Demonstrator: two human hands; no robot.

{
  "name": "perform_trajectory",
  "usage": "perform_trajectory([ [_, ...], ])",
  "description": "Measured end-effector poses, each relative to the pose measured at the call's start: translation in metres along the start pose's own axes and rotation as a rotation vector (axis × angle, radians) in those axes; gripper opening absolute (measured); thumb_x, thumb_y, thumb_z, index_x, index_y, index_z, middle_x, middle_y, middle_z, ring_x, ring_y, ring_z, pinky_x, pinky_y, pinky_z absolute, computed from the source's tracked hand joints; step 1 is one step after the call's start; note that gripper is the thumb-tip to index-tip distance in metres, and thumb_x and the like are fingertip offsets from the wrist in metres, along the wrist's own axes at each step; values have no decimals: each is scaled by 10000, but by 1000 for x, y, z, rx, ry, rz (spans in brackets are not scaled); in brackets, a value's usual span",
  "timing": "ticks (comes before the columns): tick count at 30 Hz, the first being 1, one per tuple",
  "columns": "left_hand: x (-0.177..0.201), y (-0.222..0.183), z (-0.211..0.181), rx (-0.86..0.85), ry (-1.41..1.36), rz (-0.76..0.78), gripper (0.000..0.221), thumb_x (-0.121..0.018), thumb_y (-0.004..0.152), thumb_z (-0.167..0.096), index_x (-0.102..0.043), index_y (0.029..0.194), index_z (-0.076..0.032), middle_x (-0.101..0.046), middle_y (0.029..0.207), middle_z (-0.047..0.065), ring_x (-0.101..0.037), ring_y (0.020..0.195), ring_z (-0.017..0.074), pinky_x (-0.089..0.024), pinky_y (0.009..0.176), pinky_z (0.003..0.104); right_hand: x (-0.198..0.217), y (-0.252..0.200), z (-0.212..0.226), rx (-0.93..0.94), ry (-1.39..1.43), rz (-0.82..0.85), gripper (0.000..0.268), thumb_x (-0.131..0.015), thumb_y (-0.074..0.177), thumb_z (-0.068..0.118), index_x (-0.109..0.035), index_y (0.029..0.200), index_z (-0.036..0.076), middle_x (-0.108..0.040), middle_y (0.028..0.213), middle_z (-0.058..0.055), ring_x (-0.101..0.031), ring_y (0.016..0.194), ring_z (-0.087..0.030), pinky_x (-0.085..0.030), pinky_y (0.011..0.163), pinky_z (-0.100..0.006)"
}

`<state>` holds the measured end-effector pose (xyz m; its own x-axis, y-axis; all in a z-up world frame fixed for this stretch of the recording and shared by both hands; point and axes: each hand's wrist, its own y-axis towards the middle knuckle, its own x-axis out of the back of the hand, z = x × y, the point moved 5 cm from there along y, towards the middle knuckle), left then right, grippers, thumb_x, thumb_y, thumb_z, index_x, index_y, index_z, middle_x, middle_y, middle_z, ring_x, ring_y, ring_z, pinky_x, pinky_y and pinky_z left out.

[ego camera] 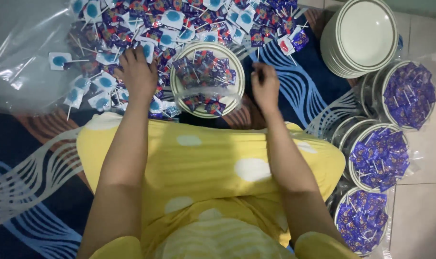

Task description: Packing small packets into a plastic bag inside a bowl

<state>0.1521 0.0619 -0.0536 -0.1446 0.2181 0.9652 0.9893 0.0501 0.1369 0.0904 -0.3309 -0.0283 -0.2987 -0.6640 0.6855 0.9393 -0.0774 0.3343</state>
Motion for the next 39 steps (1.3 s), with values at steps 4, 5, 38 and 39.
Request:
perform_trajectory([
  [4, -3, 9, 2, -29, 16, -41, 400, -754, 954, -304, -648, 1252, -60, -570, 1251, 171, -472, 1149, 393, -402, 823, 558, -28, 39, -44, -65, -87, 141, 506, -539, 986, 17, -477, 1486, -23, -381, 1579, -239, -353, 1483, -395, -296, 1238, -456],
  [5, -5, 9, 4, -25, 23, -44, 400, -754, 954, -304, -648, 1252, -60, -570, 1251, 171, -472, 1149, 393, -402, 823, 558, -37, 44, -49, -62, -80, 143, 506, -539, 986, 17, -477, 1486, -23, -381, 1579, -239, -353, 1483, -395, -296, 1238, -456],
  [38, 1, -112, -85, -693, -447, 176, 300, -627, 892, 18, -634, 1158, -121, -557, 1352, 201, -586, 1240, 435, -577, 926, 442, 27, -64, -9, -405, -108, 180, 217, -694, 891, 203, -681, 1096, 275, -752, 925, -123, -730, 979, -379, -587, 806, -501],
  [39, -2, -116, -87, -698, -287, 53, 330, -621, 907, -33, -643, 1226, -117, -564, 1312, 216, -578, 1205, 425, -574, 799, 462, 25, -71, 12, -354, 74, 250, 268, -644, 867, 170, -704, 1111, 264, -758, 922, -112, -734, 948, -350, -583, 833, -465],
])
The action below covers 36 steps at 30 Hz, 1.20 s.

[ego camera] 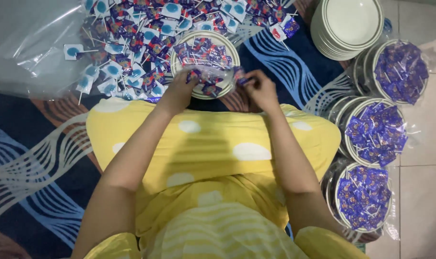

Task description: Packing small packets into a plastic bag inside a bowl

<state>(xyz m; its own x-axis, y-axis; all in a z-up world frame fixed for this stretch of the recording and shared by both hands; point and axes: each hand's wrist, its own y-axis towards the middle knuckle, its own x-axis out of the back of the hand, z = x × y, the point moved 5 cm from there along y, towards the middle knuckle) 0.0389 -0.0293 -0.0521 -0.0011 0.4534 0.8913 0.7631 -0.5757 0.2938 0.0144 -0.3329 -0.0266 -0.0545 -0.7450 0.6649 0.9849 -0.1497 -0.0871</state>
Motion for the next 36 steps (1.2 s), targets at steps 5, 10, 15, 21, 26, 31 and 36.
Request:
perform_trajectory([
  [5, 9, -5, -19, 17, 351, -83, 419, -554, 969, -142, -597, 1384, -186, -582, 1240, 192, -554, 1118, 388, -500, 695, 482, -46, -36, 43, 224, 186, 292, 313, -746, 776, 188, -749, 1089, 188, -762, 911, -91, -723, 905, -287, -561, 827, -416],
  [10, -10, 1, -11, -9, 452, -48, 420, -552, 941, -182, -618, 1348, -105, -595, 1152, 139, -591, 957, 301, -487, 647, 400, -95, -14, 27, 122, -381, -46, 205, -634, 940, 335, -722, 976, 154, -687, 872, -132, -741, 813, -399, -614, 681, -504],
  [15, -17, 3, -7, -152, 451, -186, 170, -599, 916, -110, -673, 1069, -128, -583, 1025, 96, -615, 829, 262, -469, 666, 390, -129, -12, 28, 251, -231, -33, 163, -644, 932, 206, -731, 1038, 118, -614, 1086, -110, -716, 929, -413, -639, 720, -465],
  [21, 15, 6, -29, -138, 452, -242, 112, -650, 874, -120, -732, 950, -131, -601, 1000, 123, -587, 942, 318, -425, 664, 411, -135, -19, 23, 93, -281, 159, 312, -638, 899, 274, -724, 1139, 94, -545, 1317, -86, -696, 1054, -422, -650, 843, -515],
  [26, -6, -4, -15, -63, 468, -214, 239, -675, 801, -125, -720, 1035, -122, -580, 996, 103, -581, 920, 288, -453, 620, 379, -126, -16, 8, 87, -296, 37, 336, -567, 900, 212, -704, 1200, 147, -533, 1357, -83, -706, 1027, -447, -645, 832, -543],
  [31, 0, -3, -11, -79, 62, 62, 509, -762, 747, 8, -651, 1240, -45, -584, 1187, 197, -609, 1017, 420, -552, 739, 474, -109, -36, 47, 162, -456, 41, 585, -575, 941, 179, -445, 1510, 138, -421, 1476, -152, -700, 1043, -486, -641, 881, -545],
  [36, 15, -3, -19, 52, 334, 48, 455, -834, 769, -283, -719, 1181, -130, -645, 1120, 111, -627, 1012, 328, -567, 670, 426, -102, -36, 53, 157, -452, 38, 475, -620, 944, 249, -487, 1384, 129, -463, 1428, -119, -715, 945, -487, -640, 812, -562],
])
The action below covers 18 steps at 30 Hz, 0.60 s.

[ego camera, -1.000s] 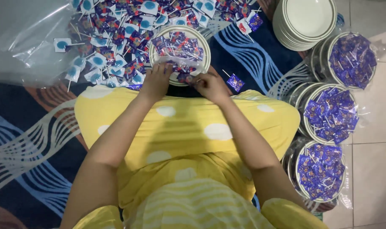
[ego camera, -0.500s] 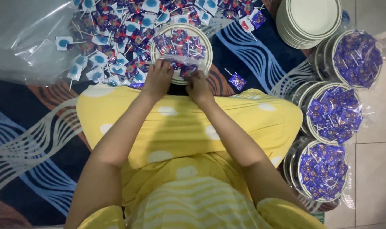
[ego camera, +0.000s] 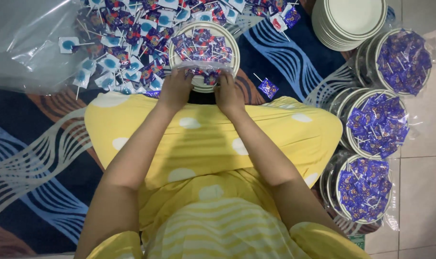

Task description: Packing small packets into a plastic bag inside a bowl

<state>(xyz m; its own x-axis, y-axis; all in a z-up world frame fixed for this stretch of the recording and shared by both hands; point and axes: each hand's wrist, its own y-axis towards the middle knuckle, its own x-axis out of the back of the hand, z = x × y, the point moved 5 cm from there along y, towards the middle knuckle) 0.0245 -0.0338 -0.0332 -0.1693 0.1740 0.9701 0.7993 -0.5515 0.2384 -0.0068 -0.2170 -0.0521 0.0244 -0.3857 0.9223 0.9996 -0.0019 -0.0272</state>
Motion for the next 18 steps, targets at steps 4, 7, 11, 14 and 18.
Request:
perform_trajectory([
  [4, -4, -2, -5, -17, 259, -356, 355, -730, 798, -276, -697, 1117, -124, -601, 972, 63, -619, 872, 246, -478, 542, 343, -13, -4, -3, -48, 8, 173, 600, -510, 964, 340, -418, 1535, 180, -320, 1643, -40, -683, 1089, -492, -590, 943, -590],
  [7, -19, 10, -2, -111, 183, -416, 127, -662, 816, -165, -678, 938, -132, -582, 855, 51, -606, 769, 248, -475, 538, 357, -4, -4, 2, -90, 8, 219, 702, -490, 950, 347, -307, 1615, 216, -277, 1686, -28, -661, 1108, -540, -559, 973, -621],
  [11, -8, 1, -6, -141, 118, -334, 71, -666, 771, -187, -712, 816, -158, -633, 793, 55, -612, 728, 255, -454, 583, 395, -10, -2, -7, -97, 17, 93, 645, -558, 934, 384, -391, 1546, 264, -422, 1589, -23, -634, 1222, -456, -564, 981, -587],
  [14, -42, -3, 4, -73, 97, -128, 406, -737, 683, -328, -731, 1045, -144, -640, 998, 93, -598, 956, 297, -465, 671, 412, -31, 5, -24, -118, -4, 114, 652, -553, 905, 422, -417, 1524, 269, -478, 1562, -21, -646, 1207, -432, -575, 970, -555],
  [18, -35, 1, 2, 12, 80, 47, 516, -702, 800, -359, -669, 1221, -62, -618, 1199, 143, -541, 1122, 319, -469, 801, 420, -49, 17, -26, -59, 98, 217, 736, -588, 928, 389, -326, 1599, 241, -361, 1652, -100, -576, 1309, -454, -541, 1037, -576],
])
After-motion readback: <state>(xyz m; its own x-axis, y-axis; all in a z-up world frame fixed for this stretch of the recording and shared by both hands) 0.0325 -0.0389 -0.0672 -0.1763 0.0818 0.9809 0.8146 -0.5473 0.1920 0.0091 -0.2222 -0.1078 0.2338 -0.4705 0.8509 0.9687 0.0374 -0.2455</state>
